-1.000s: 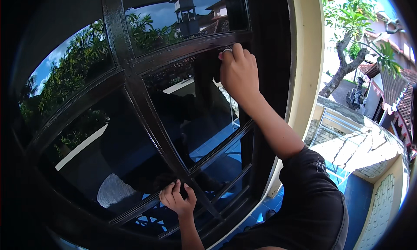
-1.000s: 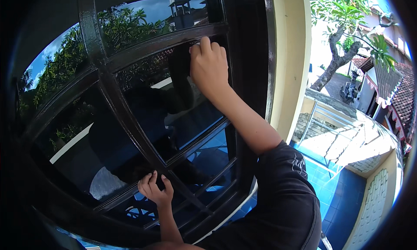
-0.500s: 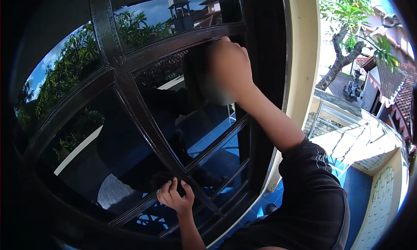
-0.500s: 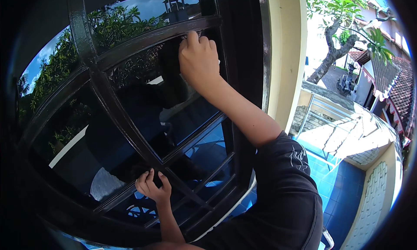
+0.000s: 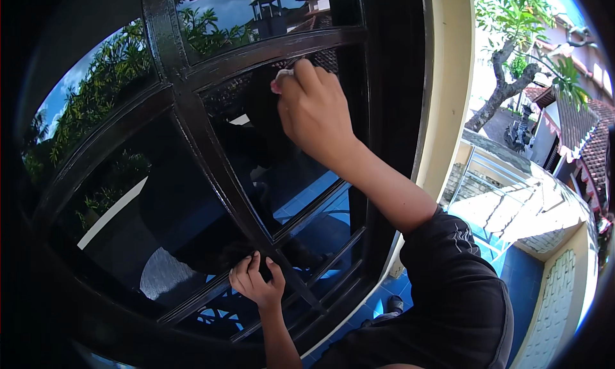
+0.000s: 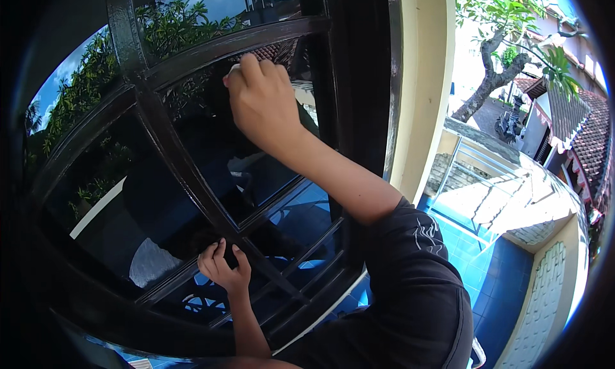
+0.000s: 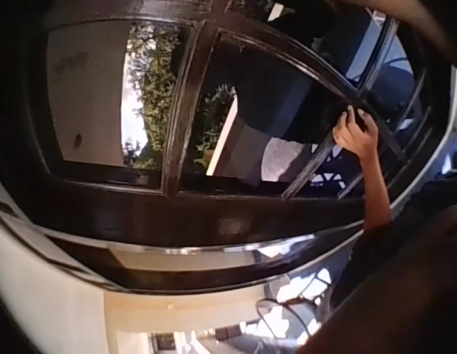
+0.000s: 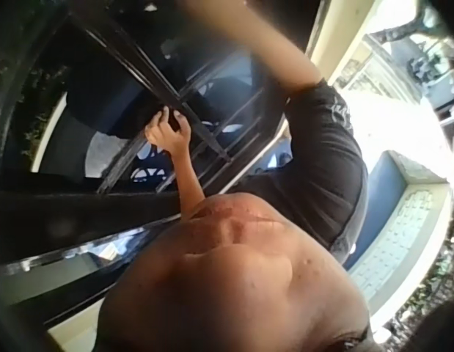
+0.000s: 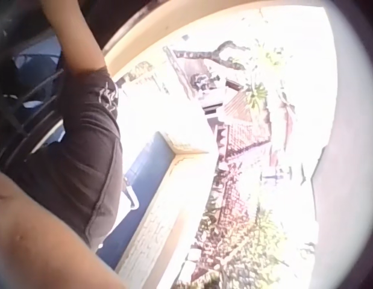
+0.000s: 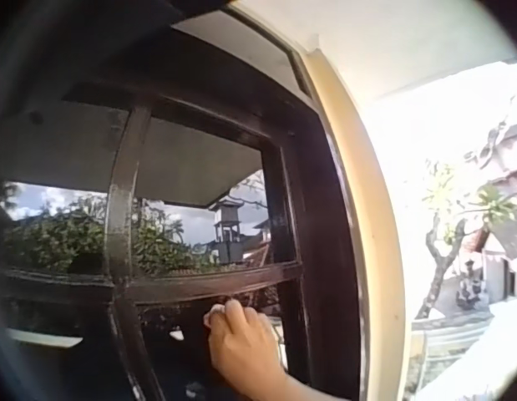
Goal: Cleaning the glass panes of a door using a cloth.
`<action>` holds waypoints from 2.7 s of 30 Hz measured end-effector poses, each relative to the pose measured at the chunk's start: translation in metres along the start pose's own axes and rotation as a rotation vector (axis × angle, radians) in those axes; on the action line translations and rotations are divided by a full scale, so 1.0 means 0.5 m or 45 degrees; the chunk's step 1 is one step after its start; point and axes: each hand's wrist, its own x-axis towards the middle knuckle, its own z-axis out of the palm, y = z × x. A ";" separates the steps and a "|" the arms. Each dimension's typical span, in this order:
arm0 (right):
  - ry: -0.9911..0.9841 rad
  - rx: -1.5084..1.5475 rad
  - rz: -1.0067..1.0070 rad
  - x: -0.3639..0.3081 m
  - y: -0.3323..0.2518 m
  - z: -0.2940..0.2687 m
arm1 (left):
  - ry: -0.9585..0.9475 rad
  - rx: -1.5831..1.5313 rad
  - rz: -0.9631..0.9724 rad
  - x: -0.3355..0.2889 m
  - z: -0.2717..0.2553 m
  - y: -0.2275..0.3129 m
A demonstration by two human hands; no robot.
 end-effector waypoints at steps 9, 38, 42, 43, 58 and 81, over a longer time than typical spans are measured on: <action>-0.116 -0.142 0.256 -0.019 0.076 0.021 | 0.008 0.031 0.004 0.006 -0.003 -0.005; -0.193 -0.106 0.161 0.024 0.048 -0.009 | 0.080 0.013 -0.003 -0.002 0.014 -0.006; -0.105 -0.154 0.025 0.020 -0.004 -0.009 | 0.088 0.019 -0.008 -0.004 0.015 -0.007; -0.101 -0.146 0.024 0.020 -0.005 -0.007 | 0.091 0.028 -0.010 -0.006 0.014 -0.008; -0.076 0.080 0.070 0.013 -0.046 -0.012 | 0.067 0.016 -0.009 -0.010 0.016 -0.010; -0.048 0.316 0.237 0.032 -0.028 -0.014 | 0.061 0.018 0.013 -0.002 0.018 -0.011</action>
